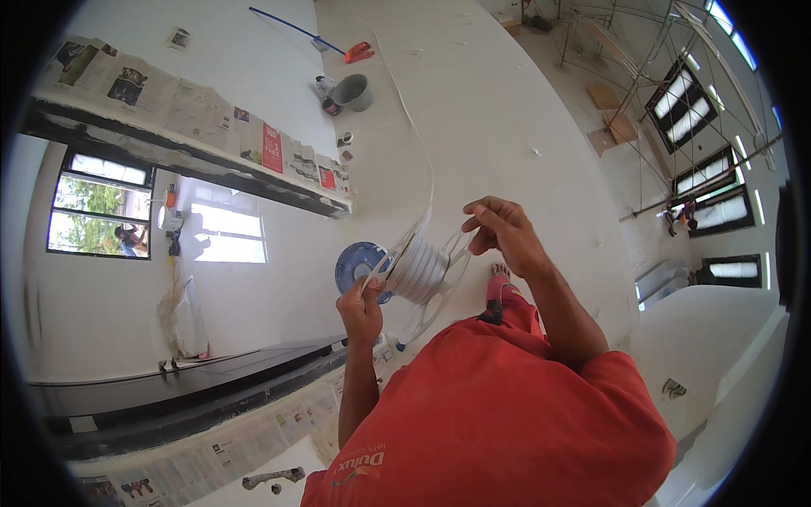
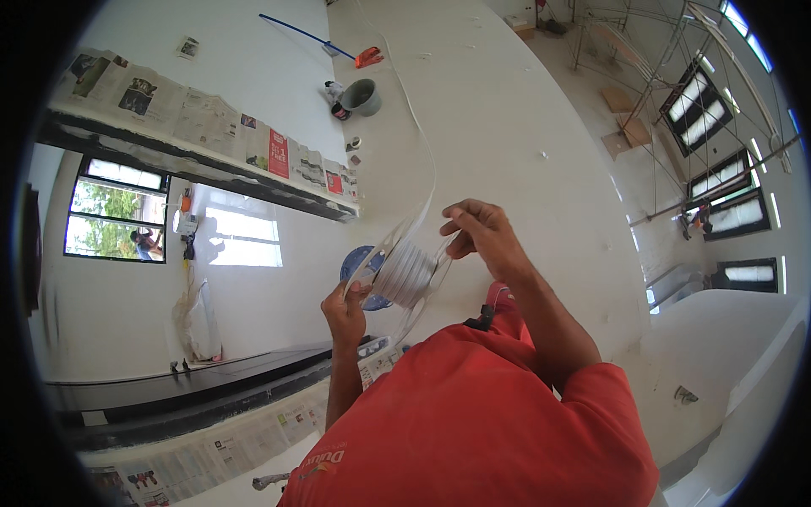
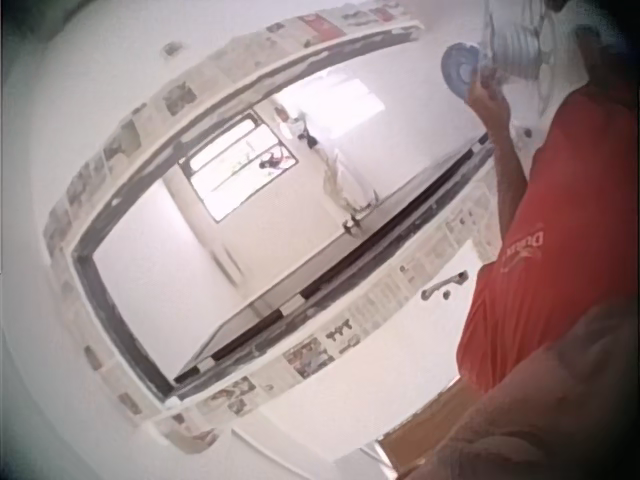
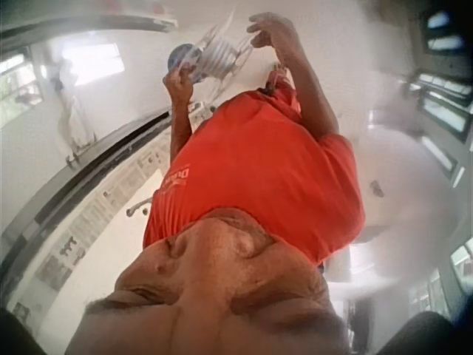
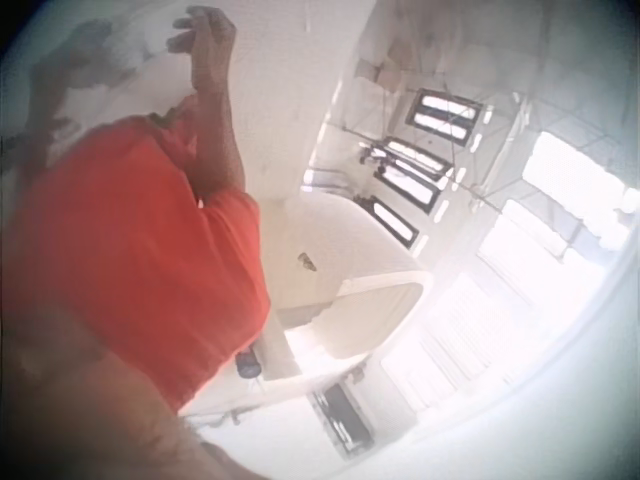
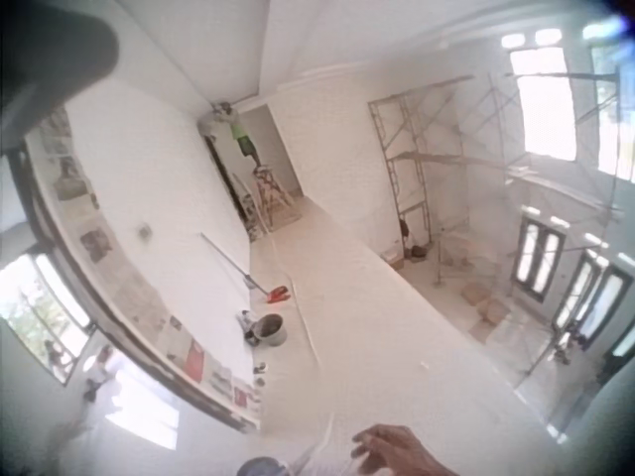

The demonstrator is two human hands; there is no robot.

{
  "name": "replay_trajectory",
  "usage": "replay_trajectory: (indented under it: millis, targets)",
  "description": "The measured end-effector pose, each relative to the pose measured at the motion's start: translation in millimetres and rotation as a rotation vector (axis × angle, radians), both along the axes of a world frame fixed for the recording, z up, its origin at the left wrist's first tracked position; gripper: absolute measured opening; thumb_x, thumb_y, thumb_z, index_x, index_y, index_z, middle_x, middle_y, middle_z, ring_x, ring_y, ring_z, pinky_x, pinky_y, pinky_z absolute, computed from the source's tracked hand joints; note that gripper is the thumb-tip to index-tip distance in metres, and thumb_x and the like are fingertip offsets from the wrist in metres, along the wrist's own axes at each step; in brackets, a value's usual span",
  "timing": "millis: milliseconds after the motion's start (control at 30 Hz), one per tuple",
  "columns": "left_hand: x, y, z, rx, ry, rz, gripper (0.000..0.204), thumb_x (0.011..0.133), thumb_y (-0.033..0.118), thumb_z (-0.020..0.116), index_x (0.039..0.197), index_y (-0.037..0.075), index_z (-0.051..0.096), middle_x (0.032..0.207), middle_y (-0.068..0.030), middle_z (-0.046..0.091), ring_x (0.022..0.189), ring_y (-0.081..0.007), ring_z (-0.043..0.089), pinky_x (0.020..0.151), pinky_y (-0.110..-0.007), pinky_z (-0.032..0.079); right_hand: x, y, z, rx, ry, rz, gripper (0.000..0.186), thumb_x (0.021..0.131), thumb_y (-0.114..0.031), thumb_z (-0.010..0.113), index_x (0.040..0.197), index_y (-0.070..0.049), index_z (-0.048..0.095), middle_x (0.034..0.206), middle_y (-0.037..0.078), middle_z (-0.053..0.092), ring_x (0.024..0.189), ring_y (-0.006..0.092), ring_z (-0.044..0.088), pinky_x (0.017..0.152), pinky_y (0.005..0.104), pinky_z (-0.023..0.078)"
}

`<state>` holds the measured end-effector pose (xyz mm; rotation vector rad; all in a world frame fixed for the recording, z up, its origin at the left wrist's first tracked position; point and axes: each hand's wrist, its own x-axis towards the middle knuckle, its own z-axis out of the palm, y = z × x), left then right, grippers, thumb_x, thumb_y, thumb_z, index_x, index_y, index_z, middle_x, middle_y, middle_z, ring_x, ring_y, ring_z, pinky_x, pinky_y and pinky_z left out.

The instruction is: The person holds a spool of white electrical conduit and walks through a room under construction. They hand the conduit to another person standing on a wooden scaffold, who then positions the conduit along the wall near the ceiling.

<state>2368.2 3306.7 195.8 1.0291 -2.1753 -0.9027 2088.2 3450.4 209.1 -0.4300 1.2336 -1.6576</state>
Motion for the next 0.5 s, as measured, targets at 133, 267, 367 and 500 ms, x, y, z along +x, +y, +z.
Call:
replay_trajectory:
  millis: [133,267,367,500]
  targets:
    - [-19,-23,31,-0.017,0.027,0.037,0.033,0.102,0.024,0.057,0.091,-0.005,0.069,0.073,-0.0153,0.073,0.067,-0.0219,0.073,0.065,-0.032,0.056,-58,-25,-9,0.093,0.240,-0.116,0.029,0.102,-0.024,0.055,0.108,0.003,0.066,0.086,0.010,0.069,0.064,0.0128,0.068,0.059,0.0259,0.056]
    - [-29,-40,64,-0.032,-0.022,0.065,0.029,0.100,0.020,0.059,0.088,-0.005,0.069,0.059,-0.0100,0.065,0.054,-0.0155,0.066,0.055,-0.028,0.050,-84,-59,-39,0.096,0.615,-0.062,0.022,0.097,-0.017,0.063,0.107,0.002,0.067,0.088,0.012,0.071,0.072,0.0203,0.070,0.066,0.0315,0.057]
    - [-40,-49,89,-0.053,-0.053,0.097,0.024,0.097,0.015,0.060,0.085,-0.004,0.069,0.055,-0.0077,0.060,0.047,-0.0131,0.058,0.050,-0.028,0.045,-94,-92,-55,-0.030,0.873,0.004,0.024,0.091,-0.015,0.070,0.110,-0.001,0.069,0.101,0.015,0.072,0.091,0.0290,0.070,0.077,0.0367,0.057]
    - [-50,-63,115,-0.172,-0.067,0.109,0.023,0.094,0.017,0.063,0.083,-0.002,0.068,0.058,-0.0109,0.056,0.050,-0.0162,0.052,0.052,-0.031,0.042,-93,-134,-63,-0.168,0.994,0.147,0.034,0.090,-0.025,0.074,0.119,-0.008,0.068,0.118,0.015,0.068,0.115,0.0338,0.062,0.098,0.0424,0.049]
